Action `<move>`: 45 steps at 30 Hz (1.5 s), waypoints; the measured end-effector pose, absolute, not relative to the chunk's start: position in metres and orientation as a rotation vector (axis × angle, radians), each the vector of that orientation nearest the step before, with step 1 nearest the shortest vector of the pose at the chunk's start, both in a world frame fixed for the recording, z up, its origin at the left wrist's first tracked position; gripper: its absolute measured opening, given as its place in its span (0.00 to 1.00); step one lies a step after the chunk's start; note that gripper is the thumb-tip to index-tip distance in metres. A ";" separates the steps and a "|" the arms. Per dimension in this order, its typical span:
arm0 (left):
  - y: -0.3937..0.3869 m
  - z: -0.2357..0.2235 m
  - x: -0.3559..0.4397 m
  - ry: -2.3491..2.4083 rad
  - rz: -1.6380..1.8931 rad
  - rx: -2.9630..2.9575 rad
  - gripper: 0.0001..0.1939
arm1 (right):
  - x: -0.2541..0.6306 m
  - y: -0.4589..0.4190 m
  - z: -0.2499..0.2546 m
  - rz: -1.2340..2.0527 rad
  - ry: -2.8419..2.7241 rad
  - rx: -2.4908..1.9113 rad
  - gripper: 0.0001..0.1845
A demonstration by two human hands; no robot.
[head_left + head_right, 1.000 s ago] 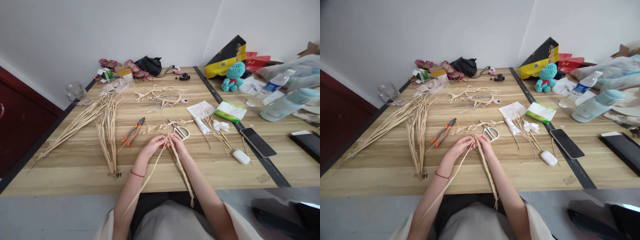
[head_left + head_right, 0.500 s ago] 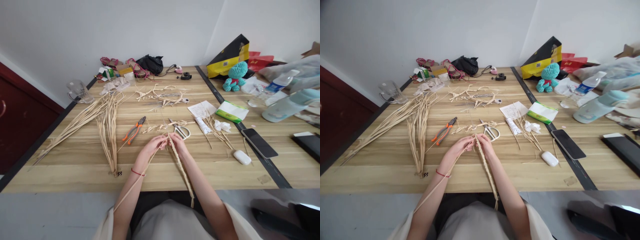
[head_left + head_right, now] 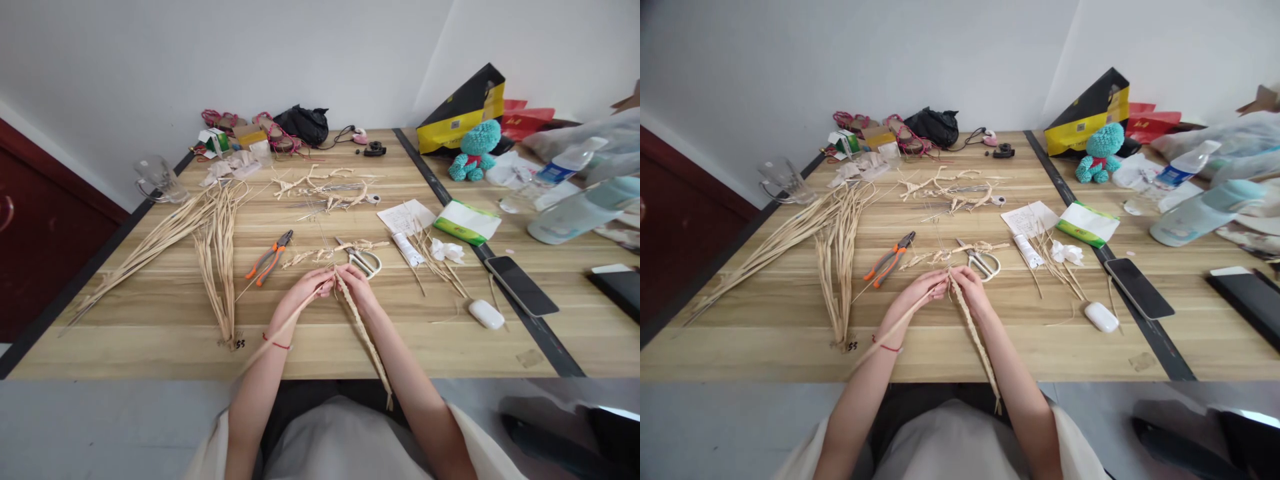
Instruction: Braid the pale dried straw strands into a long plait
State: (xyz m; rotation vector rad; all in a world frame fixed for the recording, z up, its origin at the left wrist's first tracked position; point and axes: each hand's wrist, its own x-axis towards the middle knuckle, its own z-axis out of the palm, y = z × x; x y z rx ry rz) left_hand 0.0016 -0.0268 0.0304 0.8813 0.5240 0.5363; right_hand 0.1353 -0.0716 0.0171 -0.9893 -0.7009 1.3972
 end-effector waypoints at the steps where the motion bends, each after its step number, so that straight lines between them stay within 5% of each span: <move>1: -0.027 0.030 0.001 0.540 0.541 0.896 0.11 | 0.135 -0.072 0.017 1.393 -0.704 -0.995 0.14; 10: -0.031 0.031 0.006 0.641 0.696 0.963 0.17 | 0.135 -0.071 0.015 1.340 -0.761 -1.029 0.15; 45: -0.031 0.040 0.004 0.712 0.715 1.021 0.12 | 0.139 -0.068 0.004 1.218 -0.773 -1.171 0.14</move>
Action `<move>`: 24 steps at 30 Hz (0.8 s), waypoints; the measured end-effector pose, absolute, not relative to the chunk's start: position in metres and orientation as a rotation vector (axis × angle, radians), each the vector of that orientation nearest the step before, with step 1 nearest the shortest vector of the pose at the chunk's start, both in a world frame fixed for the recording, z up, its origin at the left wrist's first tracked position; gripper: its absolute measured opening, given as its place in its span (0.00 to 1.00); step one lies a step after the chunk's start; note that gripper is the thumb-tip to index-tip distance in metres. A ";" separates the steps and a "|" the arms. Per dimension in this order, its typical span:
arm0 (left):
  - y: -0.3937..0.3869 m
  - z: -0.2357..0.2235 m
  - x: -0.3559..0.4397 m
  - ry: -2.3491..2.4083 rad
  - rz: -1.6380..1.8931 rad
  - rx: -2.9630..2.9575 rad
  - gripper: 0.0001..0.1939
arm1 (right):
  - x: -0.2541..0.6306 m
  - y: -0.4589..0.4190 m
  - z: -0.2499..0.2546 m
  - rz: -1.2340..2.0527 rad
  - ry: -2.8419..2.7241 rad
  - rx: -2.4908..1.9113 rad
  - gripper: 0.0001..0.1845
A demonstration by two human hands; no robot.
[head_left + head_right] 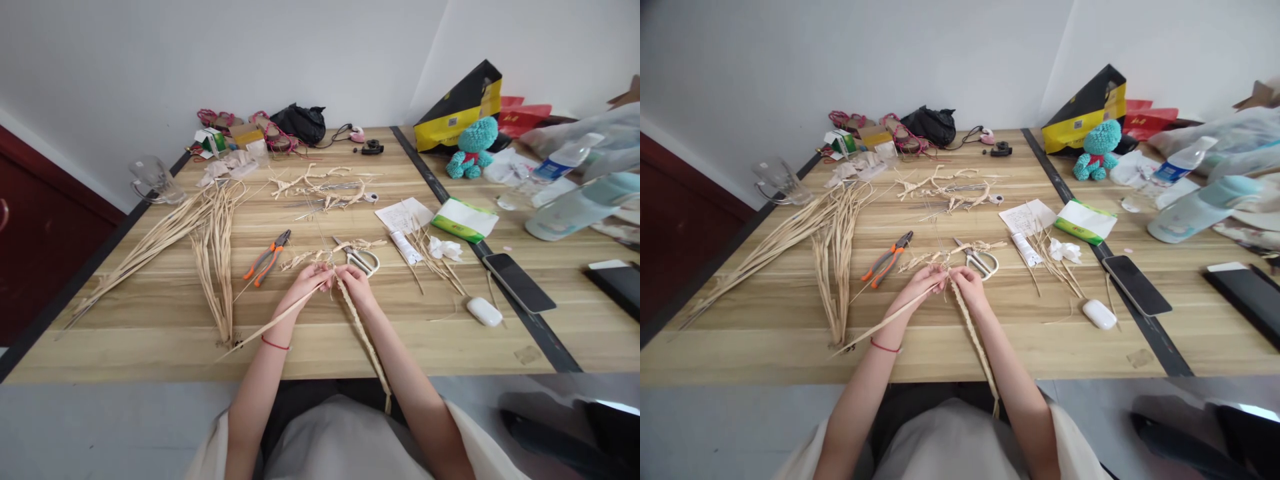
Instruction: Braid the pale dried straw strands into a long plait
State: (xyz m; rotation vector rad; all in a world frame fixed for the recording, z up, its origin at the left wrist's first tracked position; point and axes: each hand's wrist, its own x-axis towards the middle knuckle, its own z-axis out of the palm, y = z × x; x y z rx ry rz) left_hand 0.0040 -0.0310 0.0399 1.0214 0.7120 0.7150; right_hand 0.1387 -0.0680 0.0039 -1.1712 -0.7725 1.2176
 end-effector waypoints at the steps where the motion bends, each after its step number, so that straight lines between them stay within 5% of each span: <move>1: -0.031 0.040 0.004 0.705 0.707 1.020 0.12 | 0.139 -0.068 0.004 1.216 -0.770 -1.171 0.13; 24: -0.025 0.034 0.004 0.657 0.765 0.980 0.14 | 0.138 -0.071 0.008 1.295 -0.765 -1.076 0.15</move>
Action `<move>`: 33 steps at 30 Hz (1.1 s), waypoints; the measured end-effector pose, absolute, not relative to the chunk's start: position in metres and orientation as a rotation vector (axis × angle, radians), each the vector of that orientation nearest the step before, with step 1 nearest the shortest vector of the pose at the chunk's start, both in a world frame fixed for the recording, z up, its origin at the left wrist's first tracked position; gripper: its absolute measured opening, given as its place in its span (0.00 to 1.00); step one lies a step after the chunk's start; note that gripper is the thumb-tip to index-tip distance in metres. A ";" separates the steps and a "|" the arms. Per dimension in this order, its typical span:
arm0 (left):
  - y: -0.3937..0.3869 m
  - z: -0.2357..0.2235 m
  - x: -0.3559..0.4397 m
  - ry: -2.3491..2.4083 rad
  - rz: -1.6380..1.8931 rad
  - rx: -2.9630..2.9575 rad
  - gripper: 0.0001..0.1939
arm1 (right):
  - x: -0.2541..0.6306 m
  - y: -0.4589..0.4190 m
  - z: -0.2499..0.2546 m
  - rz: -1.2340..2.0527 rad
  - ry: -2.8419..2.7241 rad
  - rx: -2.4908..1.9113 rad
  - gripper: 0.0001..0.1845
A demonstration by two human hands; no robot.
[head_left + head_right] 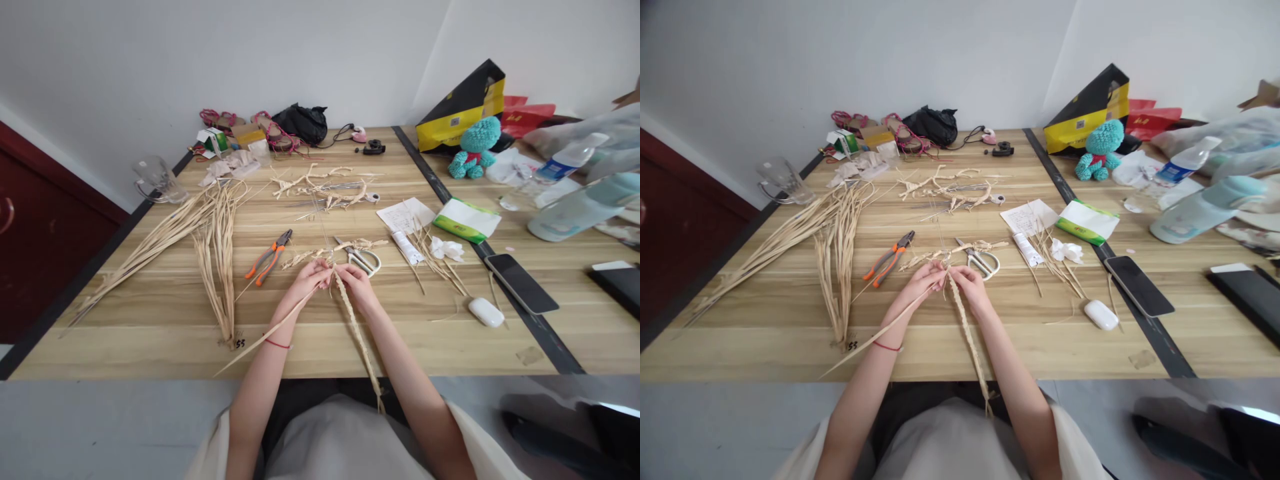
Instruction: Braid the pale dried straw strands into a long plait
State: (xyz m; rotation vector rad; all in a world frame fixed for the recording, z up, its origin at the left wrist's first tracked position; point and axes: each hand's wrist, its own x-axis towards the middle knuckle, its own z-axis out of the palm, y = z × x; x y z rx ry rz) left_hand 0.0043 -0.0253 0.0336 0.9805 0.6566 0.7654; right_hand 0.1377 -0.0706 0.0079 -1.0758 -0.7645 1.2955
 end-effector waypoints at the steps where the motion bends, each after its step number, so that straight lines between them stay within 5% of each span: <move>1: -0.025 0.034 0.004 0.652 0.768 0.976 0.14 | 0.138 -0.070 0.007 1.297 -0.762 -1.077 0.15; 33: -0.028 0.031 0.006 0.616 0.776 0.982 0.14 | 0.139 -0.070 0.007 1.398 -0.693 -1.054 0.12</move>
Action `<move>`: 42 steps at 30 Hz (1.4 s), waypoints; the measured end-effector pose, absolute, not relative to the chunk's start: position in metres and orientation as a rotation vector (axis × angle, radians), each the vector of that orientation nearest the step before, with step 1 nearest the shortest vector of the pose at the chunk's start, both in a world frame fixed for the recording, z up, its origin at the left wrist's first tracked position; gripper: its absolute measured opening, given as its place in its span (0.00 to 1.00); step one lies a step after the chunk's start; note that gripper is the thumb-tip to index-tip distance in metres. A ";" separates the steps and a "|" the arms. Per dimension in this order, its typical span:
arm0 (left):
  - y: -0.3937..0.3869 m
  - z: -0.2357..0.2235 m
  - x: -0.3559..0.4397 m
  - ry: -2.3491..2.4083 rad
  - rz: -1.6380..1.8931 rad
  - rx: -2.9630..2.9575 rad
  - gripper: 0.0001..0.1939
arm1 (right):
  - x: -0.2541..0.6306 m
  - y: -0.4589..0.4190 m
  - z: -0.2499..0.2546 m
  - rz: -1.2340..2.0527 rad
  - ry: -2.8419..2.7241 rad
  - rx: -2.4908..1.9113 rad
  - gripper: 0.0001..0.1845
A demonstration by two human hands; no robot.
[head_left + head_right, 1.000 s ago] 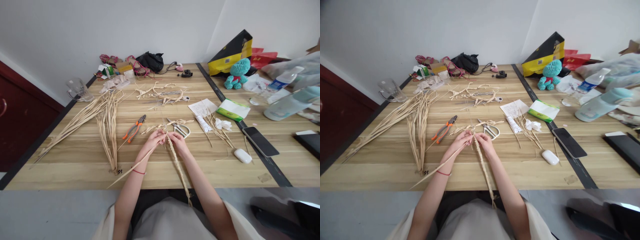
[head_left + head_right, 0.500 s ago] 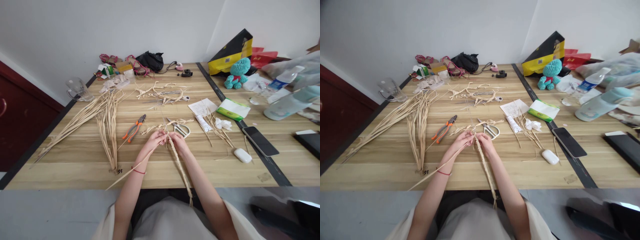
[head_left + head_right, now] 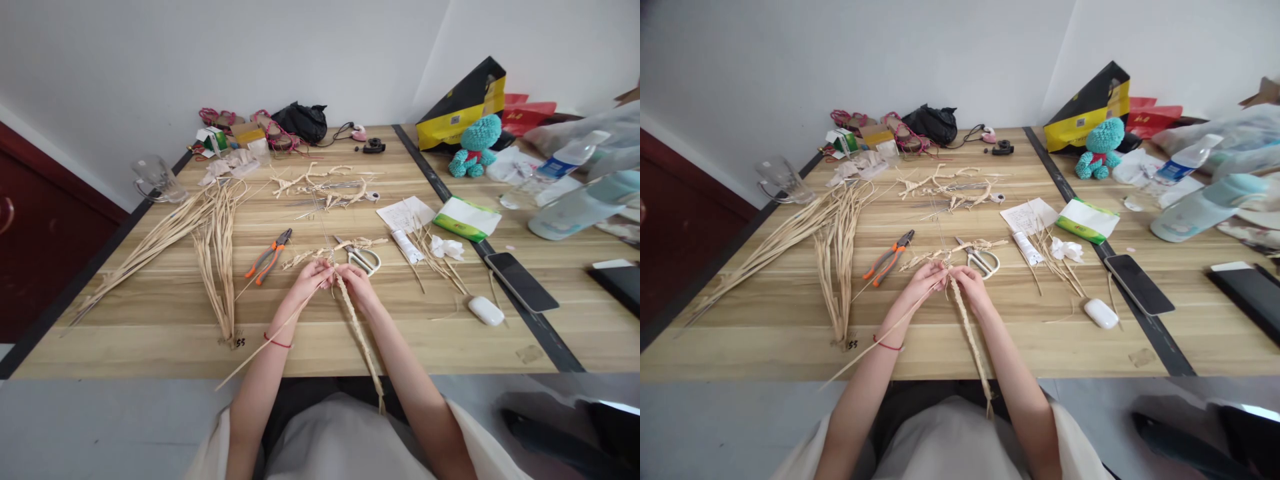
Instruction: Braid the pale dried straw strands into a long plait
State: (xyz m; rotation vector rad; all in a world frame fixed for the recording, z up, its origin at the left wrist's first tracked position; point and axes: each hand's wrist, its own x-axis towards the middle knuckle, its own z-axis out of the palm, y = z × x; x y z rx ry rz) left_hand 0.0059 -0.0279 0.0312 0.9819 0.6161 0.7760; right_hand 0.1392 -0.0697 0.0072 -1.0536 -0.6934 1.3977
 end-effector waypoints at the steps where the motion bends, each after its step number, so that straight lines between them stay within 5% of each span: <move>1: -0.028 0.031 0.006 0.616 0.779 0.987 0.14 | 0.139 -0.069 0.006 1.391 -0.687 -1.064 0.12; 42: -0.024 0.020 0.010 0.890 0.933 1.348 0.10 | 0.137 -0.066 0.003 1.232 -0.648 -1.185 0.13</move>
